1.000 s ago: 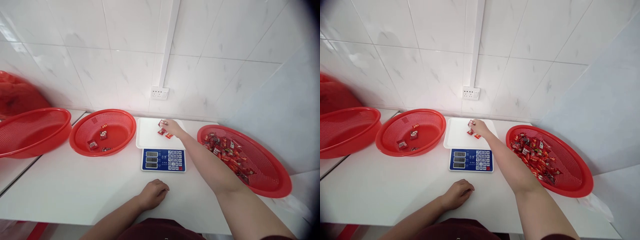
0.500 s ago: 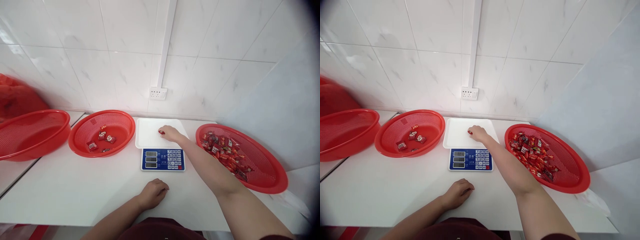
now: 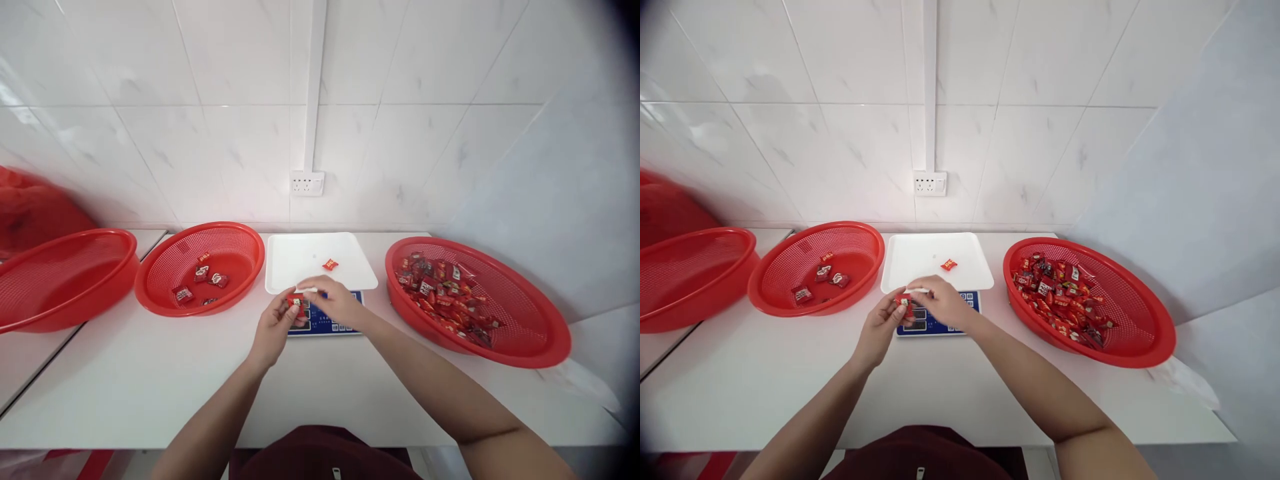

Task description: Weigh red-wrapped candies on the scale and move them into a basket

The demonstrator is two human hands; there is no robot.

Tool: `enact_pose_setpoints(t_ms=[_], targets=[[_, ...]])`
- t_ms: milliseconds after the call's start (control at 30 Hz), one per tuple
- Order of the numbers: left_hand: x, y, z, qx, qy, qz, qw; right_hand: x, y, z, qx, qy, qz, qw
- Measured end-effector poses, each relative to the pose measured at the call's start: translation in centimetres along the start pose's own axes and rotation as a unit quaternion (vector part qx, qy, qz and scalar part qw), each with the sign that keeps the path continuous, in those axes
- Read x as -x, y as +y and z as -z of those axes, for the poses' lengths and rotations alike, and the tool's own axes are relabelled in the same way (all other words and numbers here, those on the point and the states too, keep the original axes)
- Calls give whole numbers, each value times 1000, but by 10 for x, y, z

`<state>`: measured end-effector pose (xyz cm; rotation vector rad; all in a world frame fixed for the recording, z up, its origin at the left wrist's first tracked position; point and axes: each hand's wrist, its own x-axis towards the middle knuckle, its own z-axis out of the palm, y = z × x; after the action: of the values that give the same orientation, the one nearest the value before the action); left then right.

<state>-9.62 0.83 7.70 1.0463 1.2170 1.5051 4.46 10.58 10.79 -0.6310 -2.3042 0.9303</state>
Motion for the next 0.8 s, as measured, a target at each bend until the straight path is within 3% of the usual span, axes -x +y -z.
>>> enact_pose_setpoints(t_ms=[100, 167, 300, 400, 467, 567, 633, 700, 800], targets=[[-12, 11, 22, -187, 65, -85, 976, -13, 36, 21, 161, 43, -59, 984], [-24, 22, 46, -350, 112, -114, 923, -21, 58, 35, 262, 22, -89, 961], [-45, 43, 95, -595, 145, -55, 789, -29, 77, 46, 267, -3, -89, 960], [-51, 50, 104, -658, 161, -87, 731, -31, 71, 43, 241, 14, -93, 966], [-47, 49, 89, -635, 150, -132, 746, -29, 60, 36, 224, 33, -96, 969], [-32, 42, 46, -504, 42, -144, 851, -17, 38, 20, 115, 40, -80, 989], [-19, 35, 14, -389, -43, -113, 913, -2, 21, 7, -65, 27, -70, 995], [-6, 28, -12, -313, -97, -79, 942, 17, 6, -4, -194, 27, -78, 978], [4, 20, -29, -284, -128, -79, 947, 48, -8, -6, -233, 36, -90, 968]])
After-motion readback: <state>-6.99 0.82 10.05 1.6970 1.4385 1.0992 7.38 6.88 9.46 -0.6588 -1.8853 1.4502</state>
